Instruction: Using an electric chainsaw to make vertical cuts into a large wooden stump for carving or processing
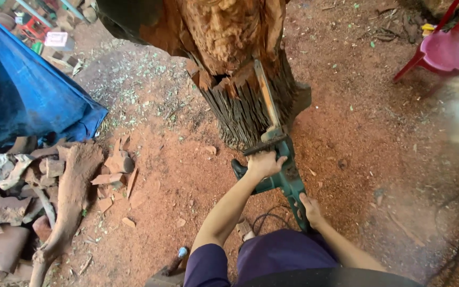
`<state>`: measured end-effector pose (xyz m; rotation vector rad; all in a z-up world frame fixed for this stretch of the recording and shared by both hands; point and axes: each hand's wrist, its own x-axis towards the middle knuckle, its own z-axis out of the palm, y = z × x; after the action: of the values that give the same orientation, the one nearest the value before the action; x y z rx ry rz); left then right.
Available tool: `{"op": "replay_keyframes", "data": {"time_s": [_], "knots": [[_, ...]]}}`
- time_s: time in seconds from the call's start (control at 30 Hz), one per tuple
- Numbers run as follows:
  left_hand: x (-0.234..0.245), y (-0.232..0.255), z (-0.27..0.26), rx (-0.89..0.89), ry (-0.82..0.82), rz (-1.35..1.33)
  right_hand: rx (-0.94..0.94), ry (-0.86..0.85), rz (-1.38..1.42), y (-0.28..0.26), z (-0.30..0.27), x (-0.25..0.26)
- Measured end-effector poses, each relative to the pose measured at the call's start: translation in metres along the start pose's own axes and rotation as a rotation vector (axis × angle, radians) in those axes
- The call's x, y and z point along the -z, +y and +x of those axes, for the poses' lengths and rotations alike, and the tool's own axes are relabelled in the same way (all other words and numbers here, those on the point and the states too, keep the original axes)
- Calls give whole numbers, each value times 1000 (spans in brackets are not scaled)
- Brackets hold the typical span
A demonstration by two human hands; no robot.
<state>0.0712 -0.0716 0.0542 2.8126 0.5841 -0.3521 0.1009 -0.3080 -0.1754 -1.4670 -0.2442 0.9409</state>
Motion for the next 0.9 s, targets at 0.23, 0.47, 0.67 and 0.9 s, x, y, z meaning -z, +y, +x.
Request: {"op": "replay_keyframes", "data": {"time_s": [0.23, 0.47, 0.67, 0.9], "knots": [[-15, -3, 9, 36, 170, 61, -59, -26, 1, -11, -3, -5], [14, 8, 8, 53, -253, -34, -77, -64, -15, -11, -10, 2], [-9, 36, 7, 106, -243, -122, -163, -105, 3, -29, -41, 33], [-16, 88, 6, 174, -217, -260, -190, -290, -8, -37, -59, 96]]}}
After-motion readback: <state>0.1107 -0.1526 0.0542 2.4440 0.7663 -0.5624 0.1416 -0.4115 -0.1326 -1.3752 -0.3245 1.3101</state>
